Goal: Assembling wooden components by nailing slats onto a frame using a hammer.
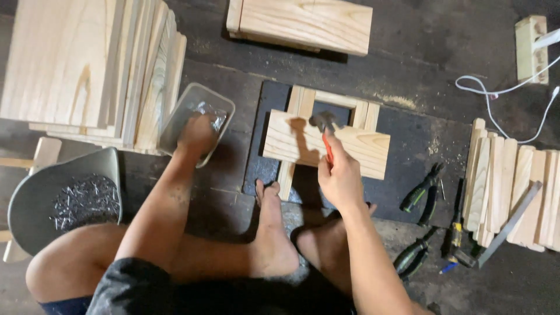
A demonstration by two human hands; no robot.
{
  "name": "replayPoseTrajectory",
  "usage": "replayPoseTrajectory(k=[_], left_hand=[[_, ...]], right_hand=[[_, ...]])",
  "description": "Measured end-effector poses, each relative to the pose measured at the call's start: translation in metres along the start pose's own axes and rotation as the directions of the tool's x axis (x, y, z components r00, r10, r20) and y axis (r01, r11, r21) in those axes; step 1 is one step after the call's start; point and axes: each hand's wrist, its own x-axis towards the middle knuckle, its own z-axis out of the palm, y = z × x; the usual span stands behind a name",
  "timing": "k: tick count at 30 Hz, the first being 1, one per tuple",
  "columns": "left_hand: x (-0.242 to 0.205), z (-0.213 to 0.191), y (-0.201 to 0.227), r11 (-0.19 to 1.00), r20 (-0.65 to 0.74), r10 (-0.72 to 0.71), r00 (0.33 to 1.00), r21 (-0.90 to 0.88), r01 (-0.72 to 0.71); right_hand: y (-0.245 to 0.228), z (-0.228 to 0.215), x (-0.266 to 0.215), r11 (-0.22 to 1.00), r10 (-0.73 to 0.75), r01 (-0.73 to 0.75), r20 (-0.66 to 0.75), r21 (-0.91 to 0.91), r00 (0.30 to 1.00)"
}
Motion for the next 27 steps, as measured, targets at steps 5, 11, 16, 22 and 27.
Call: replayPoseTrajectory(k=[5,11,16,22,27], left_hand=[[0.027,0.02,-0.018,1.0,-0.037,-0.017,0.999,0.023,0.017],[0.035,0.079,-0.041,0.93,-0.535,0.307,0.787,0.344,-0.129],[0.036,0.09,-0.061,0.815,-0.635,0.574,0.517,0.506,-0.283],[0.033,0.074,-0.063,0.77,-0.672,0.627,0.394,0.612,-0.181],[0.03,0.009,-0.011,0.994,0.002,-0.1,0.995,-0.053,0.1]], right_hand=[[-0.027,-0.019,0.003,0.997,-0.072,0.072,-0.077,-0.008,0.994],[-0.001,-0.005,0.002,0.995,-0.02,0.032,0.129,-0.09,0.991],[-0.004,-0.008,0.0,0.998,-0.051,0.052,0.014,-0.039,0.999],[-0.007,-0.009,-0.006,0.997,0.019,-0.01,0.111,-0.079,0.994],[0.019,0.0,0.0,0.996,-0.017,0.032,0.177,-0.082,0.984]])
